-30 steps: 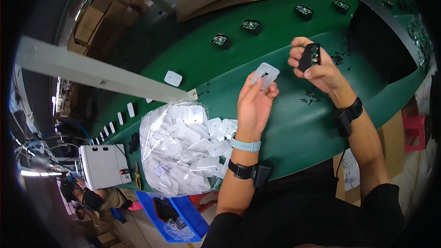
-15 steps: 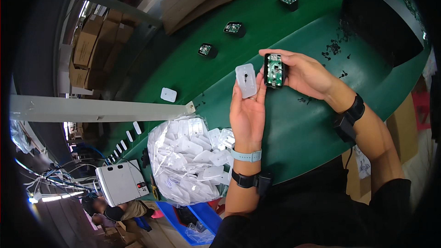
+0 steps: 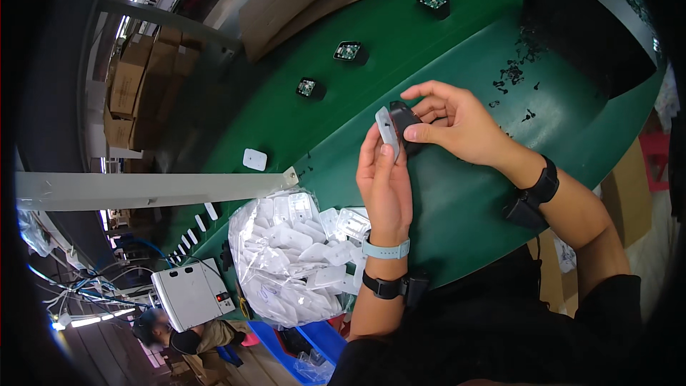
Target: The person assembles small electronic devices by inserting circuit boards into white plastic casings. They pick up a casing, insert a board, and secure it with small black screws using their fingers. The process is repeated for multiple units on a green workbench.
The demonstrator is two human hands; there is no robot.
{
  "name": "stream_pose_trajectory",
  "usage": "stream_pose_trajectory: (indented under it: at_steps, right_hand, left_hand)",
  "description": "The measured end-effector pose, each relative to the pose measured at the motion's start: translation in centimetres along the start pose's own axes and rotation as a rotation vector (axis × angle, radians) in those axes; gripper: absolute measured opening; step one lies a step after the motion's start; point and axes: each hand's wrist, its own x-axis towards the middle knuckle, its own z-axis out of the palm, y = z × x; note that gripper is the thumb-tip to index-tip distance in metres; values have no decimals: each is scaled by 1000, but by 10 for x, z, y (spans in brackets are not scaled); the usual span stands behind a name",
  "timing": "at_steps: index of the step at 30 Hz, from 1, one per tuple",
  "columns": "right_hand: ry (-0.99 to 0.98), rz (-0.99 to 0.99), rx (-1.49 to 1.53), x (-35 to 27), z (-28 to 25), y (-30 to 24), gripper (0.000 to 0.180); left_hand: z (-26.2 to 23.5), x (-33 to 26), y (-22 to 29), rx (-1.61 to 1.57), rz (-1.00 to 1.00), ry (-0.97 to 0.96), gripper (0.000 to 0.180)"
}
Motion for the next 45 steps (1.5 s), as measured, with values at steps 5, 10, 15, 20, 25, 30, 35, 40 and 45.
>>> stream_pose_trajectory:
  at_steps: [5, 10, 15, 20, 25, 30, 35, 40, 45]
  right_hand:
    - [34, -95, -86, -6, 5, -8, 52]
    - [28, -485, -446, -3, -3, -6, 41]
    - [-12, -891, -843, 3, -7, -3, 38]
    - [-70, -897, -889, 3, -1, -2, 35]
    - [-64, -917, -902, 0, 2, -1, 36]
    - [-65, -918, -891, 0, 1, 0, 34]
    - [-83, -844, -781, -2, 5, -6, 34]
    - [-65, -782, -760, -2, 4, -3, 41]
    - [-66, -754, -715, -3, 3, -4, 44]
  left_hand:
    - [2, 2, 8, -114, -3, 4, 46]
    - [-1, 3, 7, -210, -62, 46, 49]
    - [-1, 2, 11, -145, -139, 8, 45]
    - [-3, 0, 10, -164, -184, 20, 44]
    - [-4, -1, 10, -155, -177, 11, 43]
    - [-1, -3, 13, -139, -174, 5, 42]
    - [-5, -4, 14, -117, -169, -24, 40]
    - [-3, -5, 10, -85, -124, 1, 35]
    - [-5, -6, 8, -96, -102, -11, 34]
